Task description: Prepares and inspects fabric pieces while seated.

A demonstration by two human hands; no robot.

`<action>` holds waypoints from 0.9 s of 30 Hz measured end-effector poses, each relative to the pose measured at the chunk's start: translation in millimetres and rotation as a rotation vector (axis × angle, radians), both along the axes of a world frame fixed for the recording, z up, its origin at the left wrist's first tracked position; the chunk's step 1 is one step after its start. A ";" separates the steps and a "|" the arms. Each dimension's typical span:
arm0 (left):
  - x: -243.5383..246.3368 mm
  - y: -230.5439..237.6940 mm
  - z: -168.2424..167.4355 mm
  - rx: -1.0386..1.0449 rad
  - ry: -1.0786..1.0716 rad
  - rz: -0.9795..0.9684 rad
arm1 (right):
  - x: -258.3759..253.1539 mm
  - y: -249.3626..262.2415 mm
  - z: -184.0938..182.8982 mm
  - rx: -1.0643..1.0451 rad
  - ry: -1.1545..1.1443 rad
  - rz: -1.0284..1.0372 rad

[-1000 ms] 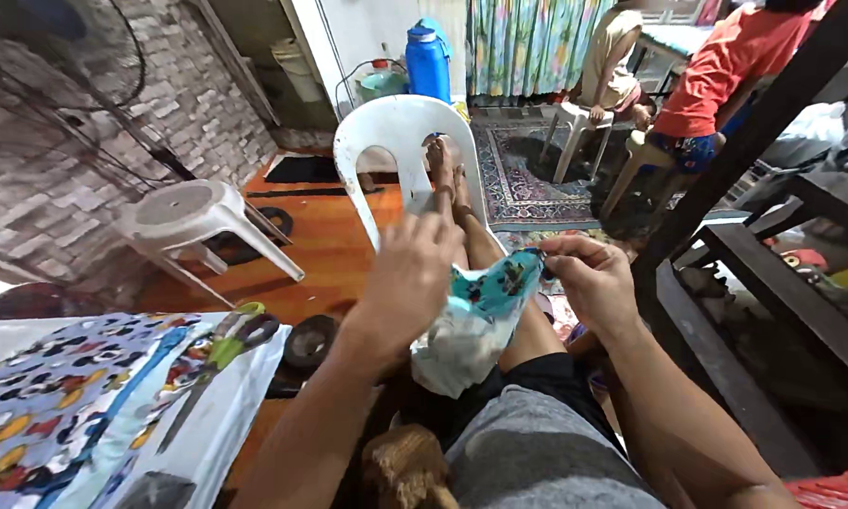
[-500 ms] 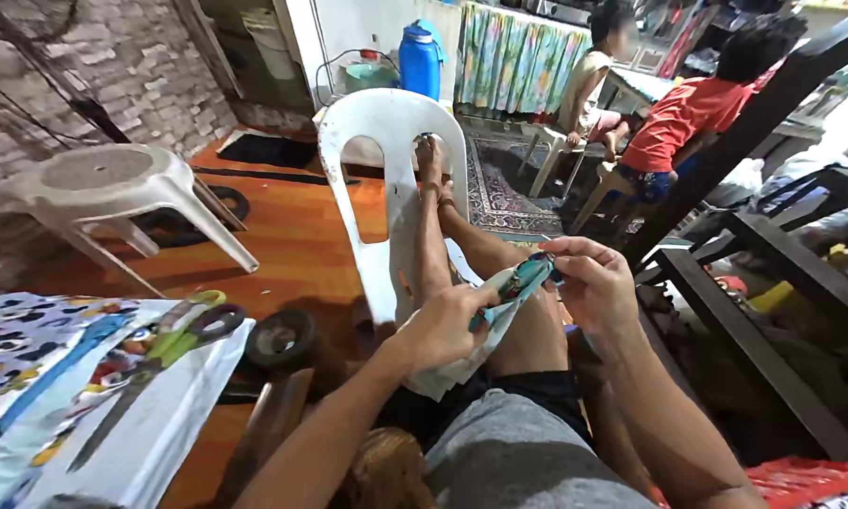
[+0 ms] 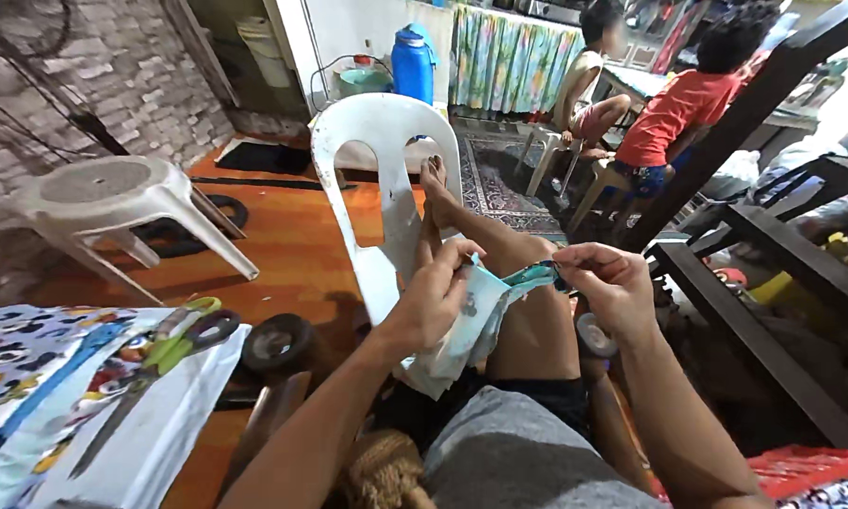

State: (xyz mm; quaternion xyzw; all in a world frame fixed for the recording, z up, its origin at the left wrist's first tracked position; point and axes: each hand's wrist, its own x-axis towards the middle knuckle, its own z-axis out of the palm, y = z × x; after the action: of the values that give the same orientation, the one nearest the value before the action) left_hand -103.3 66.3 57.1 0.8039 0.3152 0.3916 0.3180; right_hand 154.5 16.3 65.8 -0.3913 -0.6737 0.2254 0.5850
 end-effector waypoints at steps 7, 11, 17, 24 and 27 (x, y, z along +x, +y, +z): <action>18.0 -3.9 -3.0 0.248 0.095 -0.249 | 11.5 -11.3 -13.8 0.044 -0.143 0.057; 38.2 -8.0 -6.5 0.179 0.132 -0.489 | 6.2 -18.1 -18.1 0.093 -0.245 0.168; 19.0 0.6 -19.7 0.258 0.261 -0.312 | 36.2 -26.5 -15.3 -0.021 -0.343 0.259; -9.8 4.6 -21.2 0.442 0.523 -0.031 | 60.8 -47.7 -57.4 -0.468 -0.543 0.458; -3.0 -6.9 -26.0 0.428 0.515 -0.144 | 54.0 -57.4 -79.8 -0.606 -0.594 0.512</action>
State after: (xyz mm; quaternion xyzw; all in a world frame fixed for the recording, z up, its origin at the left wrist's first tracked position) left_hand -106.2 59.4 31.1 0.9451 0.2381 0.2094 0.0787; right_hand 208.5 -41.1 -14.0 -0.4130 -0.7899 0.4264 0.1538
